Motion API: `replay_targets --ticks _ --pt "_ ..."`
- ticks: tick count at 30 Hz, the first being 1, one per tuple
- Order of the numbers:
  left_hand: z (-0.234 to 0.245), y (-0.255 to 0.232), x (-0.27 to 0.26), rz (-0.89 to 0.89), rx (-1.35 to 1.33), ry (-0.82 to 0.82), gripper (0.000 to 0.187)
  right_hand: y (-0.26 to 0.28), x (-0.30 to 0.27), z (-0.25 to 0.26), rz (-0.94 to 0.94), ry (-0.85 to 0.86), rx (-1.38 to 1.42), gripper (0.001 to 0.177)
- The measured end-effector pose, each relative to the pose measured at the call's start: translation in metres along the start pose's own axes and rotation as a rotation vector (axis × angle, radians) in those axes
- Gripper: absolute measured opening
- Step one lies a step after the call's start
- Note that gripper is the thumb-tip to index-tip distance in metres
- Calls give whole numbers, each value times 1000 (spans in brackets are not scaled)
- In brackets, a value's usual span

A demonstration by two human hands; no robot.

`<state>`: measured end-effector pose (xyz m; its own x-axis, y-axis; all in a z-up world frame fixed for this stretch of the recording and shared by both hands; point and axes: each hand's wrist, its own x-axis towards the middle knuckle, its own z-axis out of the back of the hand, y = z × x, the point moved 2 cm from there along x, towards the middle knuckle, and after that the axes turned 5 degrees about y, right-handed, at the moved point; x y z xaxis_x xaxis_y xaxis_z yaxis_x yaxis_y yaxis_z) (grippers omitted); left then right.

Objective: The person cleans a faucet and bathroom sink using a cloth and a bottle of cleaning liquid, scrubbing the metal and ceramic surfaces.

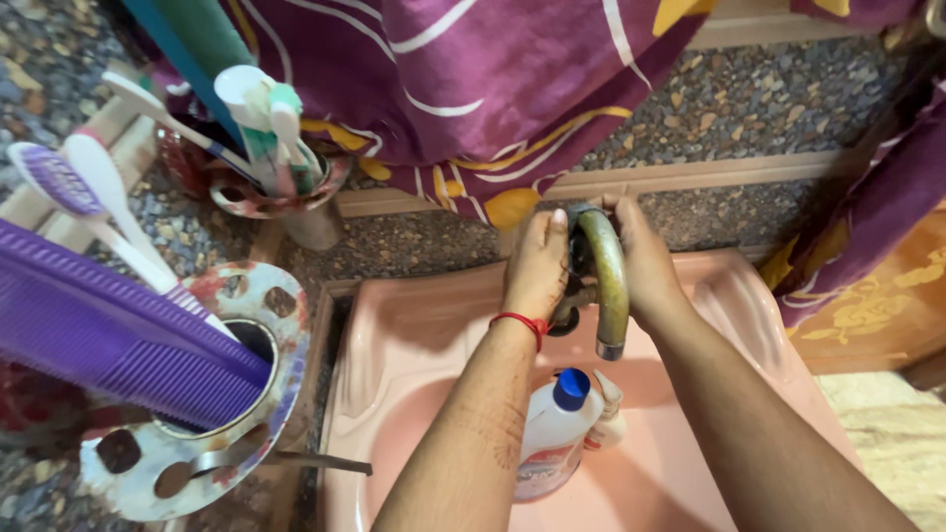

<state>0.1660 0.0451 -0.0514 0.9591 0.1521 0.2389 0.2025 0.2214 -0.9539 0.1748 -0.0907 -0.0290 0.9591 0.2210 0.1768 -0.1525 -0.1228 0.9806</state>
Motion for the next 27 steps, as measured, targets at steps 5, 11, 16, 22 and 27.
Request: replay_targets --ticks 5,11,16,22,27 --pt "-6 10 7 184 171 -17 46 -37 14 15 -198 -100 94 38" --pt "-13 8 -7 303 131 -160 36 -97 19 36 32 13 -83 29" --pt "-25 11 -28 62 225 -262 35 -88 -6 32 25 -60 -641 30" --pt "-21 7 -46 108 248 -245 40 -38 -22 33 346 -79 -949 32" --pt "-23 8 -44 55 180 -256 35 -20 -36 32 427 -231 -877 32"
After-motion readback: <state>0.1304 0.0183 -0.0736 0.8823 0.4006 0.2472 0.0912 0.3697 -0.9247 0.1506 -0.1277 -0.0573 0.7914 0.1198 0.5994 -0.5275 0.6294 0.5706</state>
